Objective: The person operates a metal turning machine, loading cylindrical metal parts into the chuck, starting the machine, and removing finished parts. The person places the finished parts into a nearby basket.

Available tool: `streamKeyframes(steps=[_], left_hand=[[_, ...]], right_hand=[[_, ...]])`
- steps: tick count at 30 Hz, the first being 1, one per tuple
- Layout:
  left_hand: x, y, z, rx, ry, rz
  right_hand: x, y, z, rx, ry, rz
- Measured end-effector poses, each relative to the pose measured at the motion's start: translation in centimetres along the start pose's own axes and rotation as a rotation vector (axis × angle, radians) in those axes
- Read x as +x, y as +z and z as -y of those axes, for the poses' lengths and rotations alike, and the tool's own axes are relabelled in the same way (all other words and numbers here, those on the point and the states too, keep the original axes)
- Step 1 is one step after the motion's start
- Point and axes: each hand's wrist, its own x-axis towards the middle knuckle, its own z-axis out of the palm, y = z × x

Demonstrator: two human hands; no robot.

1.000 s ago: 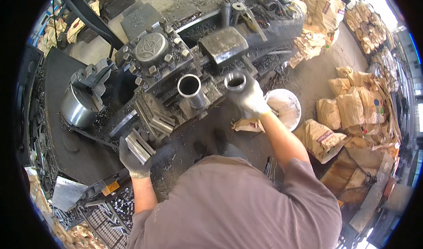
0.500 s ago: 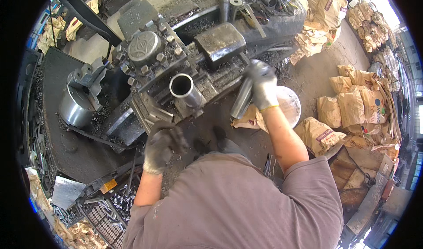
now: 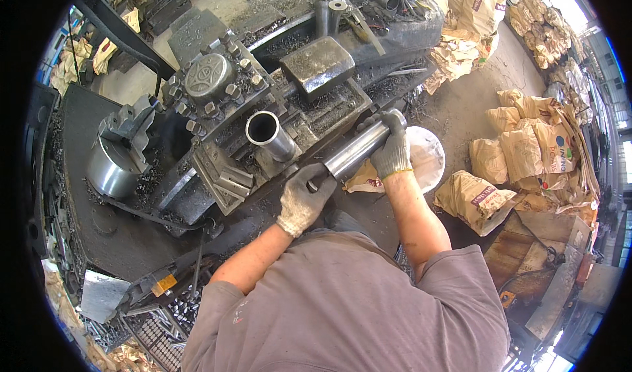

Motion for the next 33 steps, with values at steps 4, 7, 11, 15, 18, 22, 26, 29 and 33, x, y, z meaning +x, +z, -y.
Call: streamKeyframes(steps=[4, 7, 11, 15, 18, 22, 26, 29, 33], left_hand=[[0.4, -1.3, -0.3, 0.020, -0.167, 0.133], [0.1, -1.1, 2.2, -0.050, -0.366, 0.226], [-0.6, 0.4, 4.3, -0.303, -0.439, 0.110], [0.1, -0.2, 6.0, -0.357, -0.522, 0.188], [0.3, -0.5, 4.9, -0.592, -0.484, 0.222], [1.0, -0.7, 4.8, -0.841, -0.668, 0.330], [1.3, -1.2, 5.9, -0.943, -0.698, 0.398], [1.7, -0.9, 6.5, -0.840, -0.680, 0.397], [1.9, -0.4, 9.1, -0.644, -0.581, 0.373]], right_hand=[[-1.7, 1.7, -0.9, 0.019, -0.029, -0.063], [-0.6, 0.3, -2.0, -0.017, 0.052, 0.018], [-1.4, 0.2, -2.4, -0.141, 0.048, -0.002], [-2.4, 1.4, -2.5, -0.156, -0.003, -0.055], [-2.1, 2.1, -2.4, -0.027, 0.009, -0.093], [-2.1, 2.4, -2.2, -0.146, -0.024, -0.086], [-2.5, 3.1, -2.0, -0.179, -0.043, -0.129], [-1.7, 1.9, -1.7, -0.184, 0.009, -0.103], [-0.8, 0.6, -1.7, -0.198, -0.165, -0.155]])
